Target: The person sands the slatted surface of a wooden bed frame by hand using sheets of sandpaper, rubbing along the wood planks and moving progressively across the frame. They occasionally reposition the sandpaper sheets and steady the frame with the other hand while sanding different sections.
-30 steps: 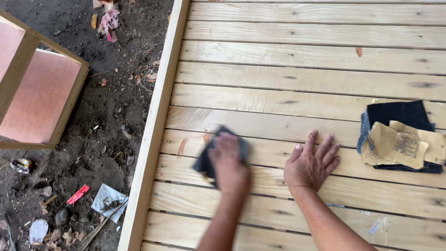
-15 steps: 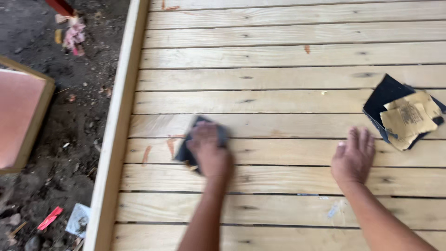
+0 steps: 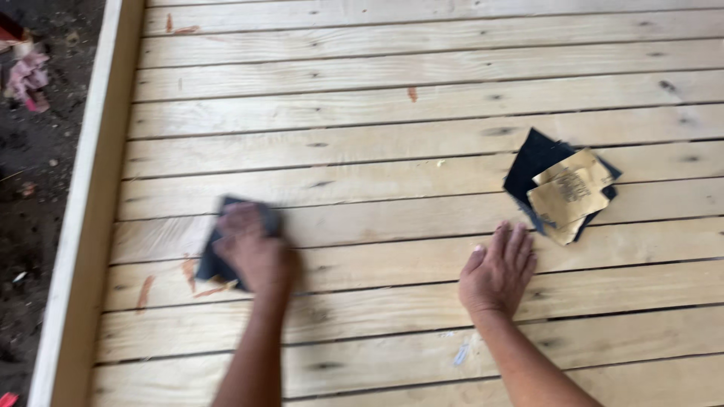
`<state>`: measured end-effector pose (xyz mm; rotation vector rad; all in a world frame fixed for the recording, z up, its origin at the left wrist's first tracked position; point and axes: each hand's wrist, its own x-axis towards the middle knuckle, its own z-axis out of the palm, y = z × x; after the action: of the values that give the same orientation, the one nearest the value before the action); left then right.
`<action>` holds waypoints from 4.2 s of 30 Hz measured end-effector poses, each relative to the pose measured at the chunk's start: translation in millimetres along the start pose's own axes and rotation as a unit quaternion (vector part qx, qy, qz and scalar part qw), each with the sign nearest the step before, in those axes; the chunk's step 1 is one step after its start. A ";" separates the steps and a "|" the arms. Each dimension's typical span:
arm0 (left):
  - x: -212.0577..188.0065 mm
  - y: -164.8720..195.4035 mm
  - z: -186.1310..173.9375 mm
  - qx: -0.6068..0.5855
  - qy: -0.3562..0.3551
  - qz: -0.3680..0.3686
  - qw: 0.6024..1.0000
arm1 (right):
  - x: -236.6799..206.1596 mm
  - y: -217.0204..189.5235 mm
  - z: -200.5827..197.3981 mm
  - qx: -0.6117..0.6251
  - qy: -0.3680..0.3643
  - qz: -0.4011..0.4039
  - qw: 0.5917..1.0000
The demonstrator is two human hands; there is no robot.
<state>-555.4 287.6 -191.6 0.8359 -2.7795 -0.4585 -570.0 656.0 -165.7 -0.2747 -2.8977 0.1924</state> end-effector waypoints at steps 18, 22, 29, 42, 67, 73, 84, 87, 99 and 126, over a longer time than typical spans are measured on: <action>18.7 106.9 20.0 -0.020 -0.043 0.045 0.998 | -10.1 -12.3 -6.2 -0.026 -0.036 0.009 0.999; -32.0 249.4 69.5 -0.083 -0.100 0.200 0.971 | -13.2 -12.2 -4.6 -0.038 -0.063 0.028 0.997; 5.2 187.1 48.7 -0.069 -0.172 0.212 0.960 | -13.7 -12.9 -6.6 -0.025 -0.051 0.012 0.998; -57.2 255.0 66.1 -0.091 -0.119 0.212 0.966 | -14.2 -11.6 1.3 -0.021 -0.062 0.015 0.998; -35.6 78.1 -2.6 -0.034 -0.096 0.130 0.986 | -14.1 -8.1 -2.3 -0.024 -0.065 0.011 0.998; -33.5 56.0 -1.5 -0.017 -0.029 0.001 0.999 | -15.4 -9.6 -1.7 -0.019 -0.061 0.012 0.998; -43.3 112.5 5.1 -0.098 -0.035 0.247 0.963 | -15.6 -6.8 -4.0 -0.011 -0.055 0.002 0.998; -15.2 50.4 -20.2 -0.033 -0.024 0.048 0.998 | -16.5 -8.2 -3.9 -0.013 -0.049 0.002 0.999; 37.1 76.5 19.7 -0.236 -0.151 0.251 0.927 | -17.2 -11.0 -9.2 -0.021 -0.054 0.004 0.998; 11.5 156.9 36.0 -0.121 -0.248 0.232 0.933 | -20.5 -11.3 -9.4 -0.037 -0.064 0.009 0.997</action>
<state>-653.5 413.8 -169.1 -0.0183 -3.1218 -1.0028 -550.1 641.8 -159.2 -0.3135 -3.0348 0.1084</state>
